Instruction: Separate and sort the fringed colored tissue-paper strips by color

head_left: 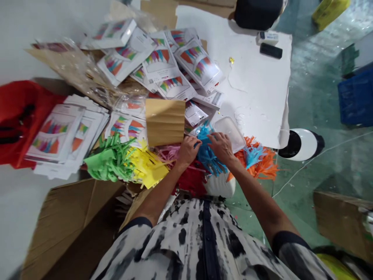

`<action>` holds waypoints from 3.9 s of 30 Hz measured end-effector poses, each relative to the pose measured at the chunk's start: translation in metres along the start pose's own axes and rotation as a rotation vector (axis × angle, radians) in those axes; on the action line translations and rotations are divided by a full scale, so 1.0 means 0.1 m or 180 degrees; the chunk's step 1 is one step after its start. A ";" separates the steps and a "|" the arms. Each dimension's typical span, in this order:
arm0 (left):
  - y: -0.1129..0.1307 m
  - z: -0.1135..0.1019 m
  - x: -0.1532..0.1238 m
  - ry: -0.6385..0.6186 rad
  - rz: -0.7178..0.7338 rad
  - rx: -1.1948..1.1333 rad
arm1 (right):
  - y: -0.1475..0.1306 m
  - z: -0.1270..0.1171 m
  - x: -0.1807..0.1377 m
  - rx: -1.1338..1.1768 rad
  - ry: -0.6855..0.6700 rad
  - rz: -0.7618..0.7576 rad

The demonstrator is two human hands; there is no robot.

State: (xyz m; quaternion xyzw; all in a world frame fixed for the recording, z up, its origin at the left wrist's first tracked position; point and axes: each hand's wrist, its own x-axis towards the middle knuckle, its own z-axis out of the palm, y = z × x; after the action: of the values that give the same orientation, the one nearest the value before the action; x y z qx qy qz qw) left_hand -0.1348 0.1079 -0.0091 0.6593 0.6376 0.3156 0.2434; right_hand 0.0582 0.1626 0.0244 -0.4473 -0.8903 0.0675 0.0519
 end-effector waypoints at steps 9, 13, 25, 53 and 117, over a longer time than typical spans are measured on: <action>-0.06 -0.22 -0.33 0.0295 -0.0506 -0.0340 | 0.12 0.03 0.34 -0.0027 -0.0582 -0.0453; -0.11 -0.23 -0.37 0.0387 -0.0635 -0.0414 | 0.16 -0.05 0.32 0.0004 -0.0641 -0.0574; 0.02 -0.08 -0.21 0.0342 -0.1027 -0.0841 | 0.09 -0.06 0.09 0.0420 0.0029 -0.0447; 0.20 -0.41 -0.02 0.0461 -0.0335 -0.2417 | -0.21 -0.60 0.08 0.1126 0.0652 -0.0241; 1.00 0.98 -2.14 -0.1773 0.1341 0.0811 | 0.48 0.44 -2.69 0.2451 -0.0515 0.1229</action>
State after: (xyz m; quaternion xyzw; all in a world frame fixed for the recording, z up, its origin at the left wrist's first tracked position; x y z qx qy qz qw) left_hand 0.0076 -0.1040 -0.0263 0.8617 0.4314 0.0853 0.2532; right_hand 0.2494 -0.0281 -0.0357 -0.5469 -0.7014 0.4377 0.1315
